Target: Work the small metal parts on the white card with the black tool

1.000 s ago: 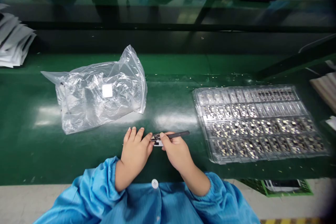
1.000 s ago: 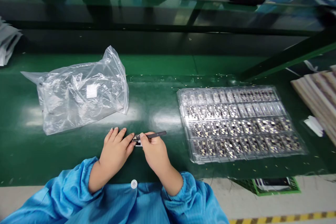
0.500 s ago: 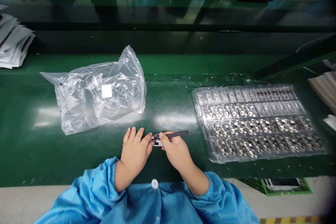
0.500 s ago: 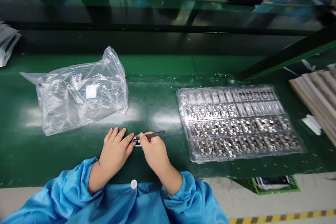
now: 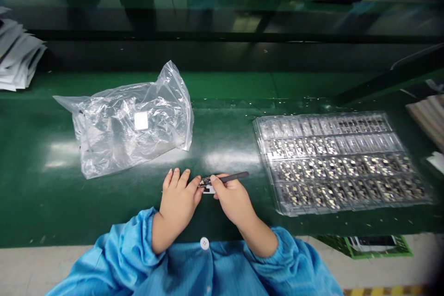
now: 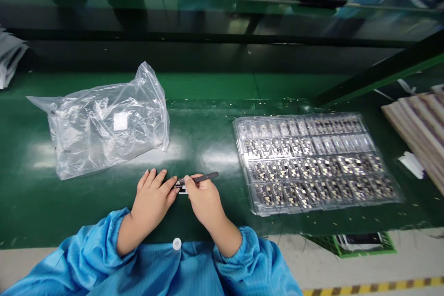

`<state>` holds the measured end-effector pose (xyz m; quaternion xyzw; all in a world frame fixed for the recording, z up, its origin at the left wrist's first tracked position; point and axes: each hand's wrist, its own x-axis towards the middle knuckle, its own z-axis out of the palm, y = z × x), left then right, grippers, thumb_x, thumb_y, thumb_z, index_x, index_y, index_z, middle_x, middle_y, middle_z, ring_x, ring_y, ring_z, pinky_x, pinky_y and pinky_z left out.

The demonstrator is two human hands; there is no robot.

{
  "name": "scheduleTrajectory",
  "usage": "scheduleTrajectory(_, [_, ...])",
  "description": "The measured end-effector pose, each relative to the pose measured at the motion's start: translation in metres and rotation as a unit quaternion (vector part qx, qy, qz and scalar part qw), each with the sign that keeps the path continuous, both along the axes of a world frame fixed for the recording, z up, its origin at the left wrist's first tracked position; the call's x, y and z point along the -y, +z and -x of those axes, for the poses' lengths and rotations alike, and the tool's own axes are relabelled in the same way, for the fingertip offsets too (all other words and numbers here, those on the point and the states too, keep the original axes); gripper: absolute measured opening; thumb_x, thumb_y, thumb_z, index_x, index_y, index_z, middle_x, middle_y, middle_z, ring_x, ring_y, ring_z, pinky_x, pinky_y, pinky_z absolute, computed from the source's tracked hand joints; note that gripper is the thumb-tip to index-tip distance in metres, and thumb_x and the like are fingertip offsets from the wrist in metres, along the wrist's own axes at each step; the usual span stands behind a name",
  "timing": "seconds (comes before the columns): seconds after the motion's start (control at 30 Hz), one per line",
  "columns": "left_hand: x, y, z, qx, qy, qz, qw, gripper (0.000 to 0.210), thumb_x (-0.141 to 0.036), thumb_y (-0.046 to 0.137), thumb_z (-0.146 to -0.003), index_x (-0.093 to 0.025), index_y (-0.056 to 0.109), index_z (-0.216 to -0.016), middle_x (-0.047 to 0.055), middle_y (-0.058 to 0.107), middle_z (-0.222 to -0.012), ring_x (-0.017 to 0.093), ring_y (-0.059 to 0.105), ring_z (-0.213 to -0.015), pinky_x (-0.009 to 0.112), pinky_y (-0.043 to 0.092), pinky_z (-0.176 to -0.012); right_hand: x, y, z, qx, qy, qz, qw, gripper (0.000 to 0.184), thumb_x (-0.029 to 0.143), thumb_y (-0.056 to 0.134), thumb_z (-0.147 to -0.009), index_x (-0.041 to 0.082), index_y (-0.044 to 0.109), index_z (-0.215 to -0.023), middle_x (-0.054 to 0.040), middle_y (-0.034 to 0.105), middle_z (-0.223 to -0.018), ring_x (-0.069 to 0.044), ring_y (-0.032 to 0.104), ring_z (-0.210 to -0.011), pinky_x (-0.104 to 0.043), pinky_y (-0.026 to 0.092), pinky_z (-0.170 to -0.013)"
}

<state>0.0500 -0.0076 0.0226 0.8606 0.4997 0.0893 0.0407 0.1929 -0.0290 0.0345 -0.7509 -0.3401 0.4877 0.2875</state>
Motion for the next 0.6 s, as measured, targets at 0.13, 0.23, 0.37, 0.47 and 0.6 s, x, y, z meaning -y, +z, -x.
scheduleTrajectory(0.13, [0.0005, 0.0000, 0.0010, 0.006, 0.000, -0.002, 1.000, 0.024, -0.033, 0.052, -0.078, -0.027, 0.065, -0.097, 0.007, 0.063, -0.107, 0.030, 0.055, -0.101, 0.045, 0.038, -0.091, -0.0005, -0.0001, 0.0004, 0.006, 0.000, -0.003, 1.000, 0.033, 0.048, 0.045, -0.079, 0.019, 0.060, -0.075, 0.0013, 0.058, -0.055, -0.016, 0.056, -0.053, -0.025, 0.041, -0.053])
scheduleTrajectory(0.23, [0.0006, 0.0002, 0.0008, 0.006, 0.000, 0.000, 1.000, 0.025, -0.033, 0.052, -0.078, -0.027, 0.065, -0.097, 0.007, 0.064, -0.106, 0.030, 0.055, -0.102, 0.045, 0.038, -0.092, -0.0007, 0.0000, 0.0004, 0.007, 0.002, -0.005, 1.000, 0.033, 0.048, 0.045, -0.079, 0.019, 0.060, -0.075, 0.0003, 0.060, -0.059, -0.016, 0.057, -0.054, -0.026, 0.042, -0.054])
scheduleTrajectory(0.37, [0.0006, 0.0006, 0.0002, 0.004, 0.001, 0.002, 1.000, 0.024, -0.033, 0.052, -0.078, -0.027, 0.065, -0.097, 0.007, 0.063, -0.107, 0.030, 0.055, -0.102, 0.045, 0.038, -0.092, -0.0001, -0.0015, 0.0003, 0.005, 0.001, 0.000, 1.000, 0.034, 0.048, 0.045, -0.079, 0.019, 0.060, -0.076, -0.0008, 0.062, -0.063, -0.016, 0.057, -0.054, -0.026, 0.041, -0.053])
scheduleTrajectory(0.47, [0.0009, 0.0002, 0.0005, 0.007, 0.002, 0.004, 1.000, 0.024, -0.033, 0.052, -0.078, -0.027, 0.065, -0.098, 0.007, 0.063, -0.107, 0.030, 0.054, -0.103, 0.045, 0.037, -0.093, 0.0006, -0.0035, 0.0003, -0.003, -0.006, -0.003, 1.000, 0.035, 0.050, 0.046, -0.078, 0.018, 0.060, -0.077, -0.0019, 0.063, -0.066, -0.017, 0.057, -0.056, -0.026, 0.042, -0.054])
scheduleTrajectory(0.6, [0.0011, -0.0010, 0.0009, 0.008, 0.003, 0.006, 1.000, 0.025, -0.034, 0.051, -0.078, -0.027, 0.065, -0.098, 0.007, 0.063, -0.108, 0.030, 0.054, -0.104, 0.045, 0.037, -0.093, 0.0010, -0.0049, 0.0001, -0.003, -0.008, -0.002, 1.000, 0.036, 0.051, 0.046, -0.078, 0.018, 0.060, -0.078, -0.0021, 0.063, -0.066, -0.017, 0.058, -0.057, -0.027, 0.043, -0.056])
